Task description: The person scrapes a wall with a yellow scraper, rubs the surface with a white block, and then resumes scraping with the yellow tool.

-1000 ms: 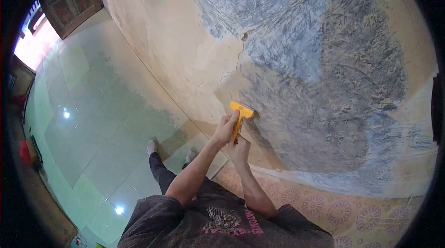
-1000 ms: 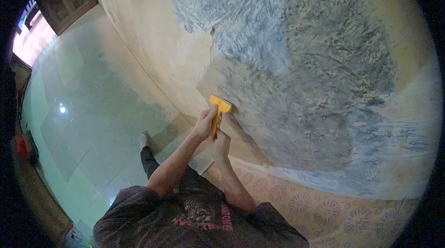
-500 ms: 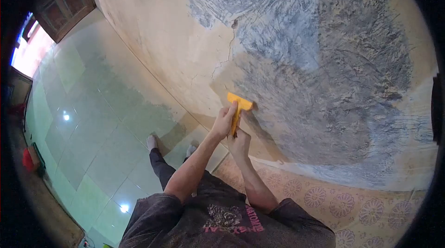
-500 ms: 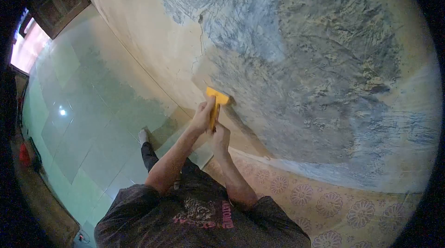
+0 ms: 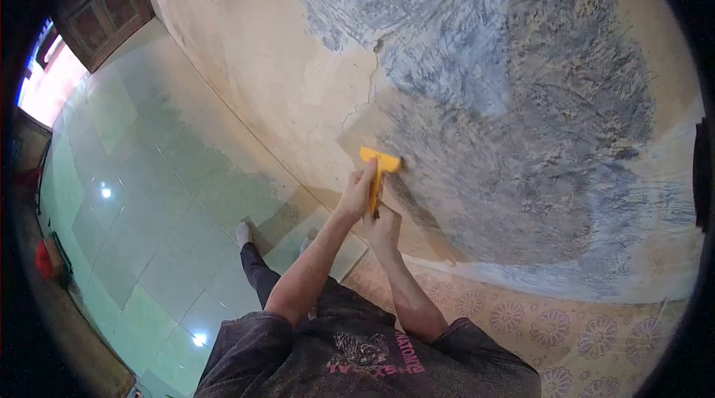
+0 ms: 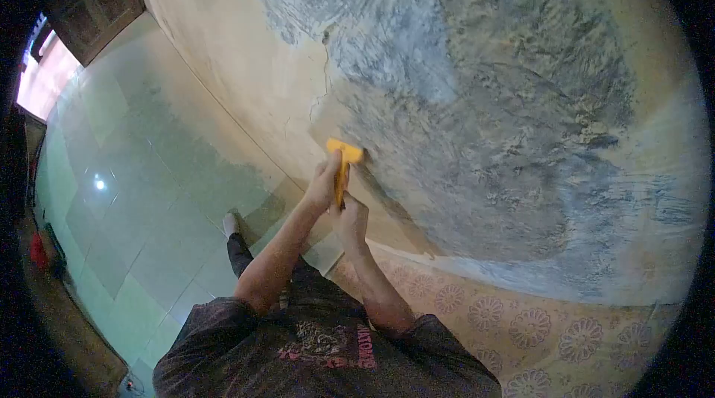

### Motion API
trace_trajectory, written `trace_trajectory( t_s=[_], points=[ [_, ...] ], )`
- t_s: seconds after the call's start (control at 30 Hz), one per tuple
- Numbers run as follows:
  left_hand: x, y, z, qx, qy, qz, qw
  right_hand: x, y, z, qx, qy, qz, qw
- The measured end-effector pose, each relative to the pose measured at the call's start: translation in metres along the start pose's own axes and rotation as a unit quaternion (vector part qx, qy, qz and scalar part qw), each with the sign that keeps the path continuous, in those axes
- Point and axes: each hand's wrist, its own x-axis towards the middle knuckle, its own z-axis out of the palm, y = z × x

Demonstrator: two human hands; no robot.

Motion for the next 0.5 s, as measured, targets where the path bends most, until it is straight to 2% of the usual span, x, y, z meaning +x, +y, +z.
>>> trace_trajectory(
  t_s=[0.03,0.07,0.13,0.2,0.3,0.4,0.5],
  points=[
    [-0.002,-0.009,-0.003,0.053,0.005,-0.024,0.998,-0.005,0.000,0.000,0.012,-0.007,0.007,1.000],
    [0.004,-0.026,-0.005,0.047,0.003,-0.005,0.999,-0.004,0.001,0.003,0.013,-0.007,-0.001,1.000],
    [0.011,-0.017,-0.007,0.025,-0.007,-0.007,1.000,-0.003,0.001,0.004,0.004,0.032,-0.029,0.999],
    [0.008,-0.015,-0.007,-0.008,-0.019,-0.034,0.999,-0.007,0.003,0.004,0.002,0.020,-0.007,1.000],
    [0.002,-0.019,-0.003,0.057,-0.021,-0.013,0.998,-0.015,0.005,0.002,0.007,0.030,0.002,1.000],
    [0.002,-0.007,0.005,0.043,-0.009,-0.011,0.999,-0.004,0.004,0.002,0.013,0.039,-0.011,0.999],
    [0.001,-0.023,0.003,0.029,-0.012,-0.027,0.999,-0.013,-0.002,-0.004,0.007,0.036,-0.001,0.999]
  ],
)
